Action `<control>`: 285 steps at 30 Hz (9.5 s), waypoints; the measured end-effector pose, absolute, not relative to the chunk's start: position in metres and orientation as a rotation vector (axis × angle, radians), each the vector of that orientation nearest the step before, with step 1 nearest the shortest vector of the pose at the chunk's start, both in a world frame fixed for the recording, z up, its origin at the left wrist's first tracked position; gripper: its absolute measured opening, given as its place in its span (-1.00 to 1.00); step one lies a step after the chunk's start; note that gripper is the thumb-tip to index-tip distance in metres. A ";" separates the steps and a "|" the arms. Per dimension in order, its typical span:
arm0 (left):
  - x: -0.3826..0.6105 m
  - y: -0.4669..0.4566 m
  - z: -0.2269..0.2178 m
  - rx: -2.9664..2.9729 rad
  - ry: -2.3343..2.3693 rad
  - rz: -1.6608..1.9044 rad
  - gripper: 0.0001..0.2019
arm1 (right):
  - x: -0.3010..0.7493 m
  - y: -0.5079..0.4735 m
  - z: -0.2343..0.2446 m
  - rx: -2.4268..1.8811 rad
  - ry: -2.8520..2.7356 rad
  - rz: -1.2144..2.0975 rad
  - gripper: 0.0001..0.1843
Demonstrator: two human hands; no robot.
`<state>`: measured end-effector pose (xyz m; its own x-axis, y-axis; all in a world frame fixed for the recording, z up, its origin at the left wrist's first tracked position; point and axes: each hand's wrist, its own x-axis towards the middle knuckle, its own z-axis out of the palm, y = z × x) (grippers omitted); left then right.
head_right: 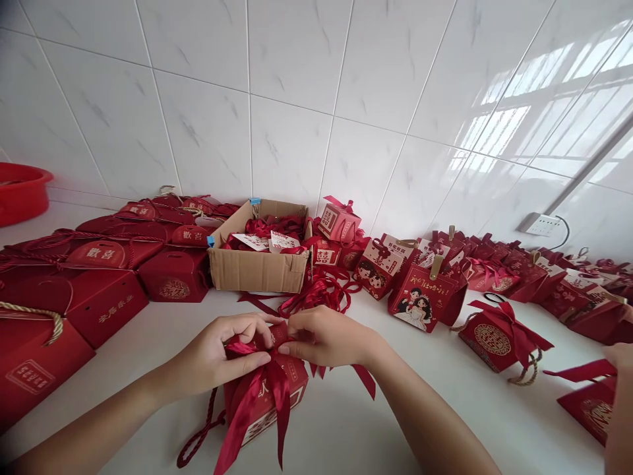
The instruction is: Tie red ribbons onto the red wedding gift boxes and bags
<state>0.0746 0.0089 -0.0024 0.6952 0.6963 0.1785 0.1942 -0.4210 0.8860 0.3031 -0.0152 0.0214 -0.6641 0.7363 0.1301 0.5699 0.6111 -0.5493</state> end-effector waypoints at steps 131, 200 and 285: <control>0.074 0.017 -0.003 1.539 0.525 0.631 -0.65 | 0.301 -0.021 0.025 -1.011 -2.122 0.784 -0.74; 0.087 0.021 -0.017 1.196 0.652 0.863 -0.58 | 0.292 -0.054 0.041 -1.347 -2.462 0.727 -0.88; 0.085 0.026 -0.016 1.153 0.611 0.877 -0.62 | 0.454 0.003 0.050 -2.187 -2.021 0.261 -0.60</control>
<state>0.0849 0.0258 -0.0163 0.5369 0.8434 0.0213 -0.2725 0.1495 0.9505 0.4536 0.0034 0.0499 0.0758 0.9968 -0.0243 0.9704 -0.0793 -0.2281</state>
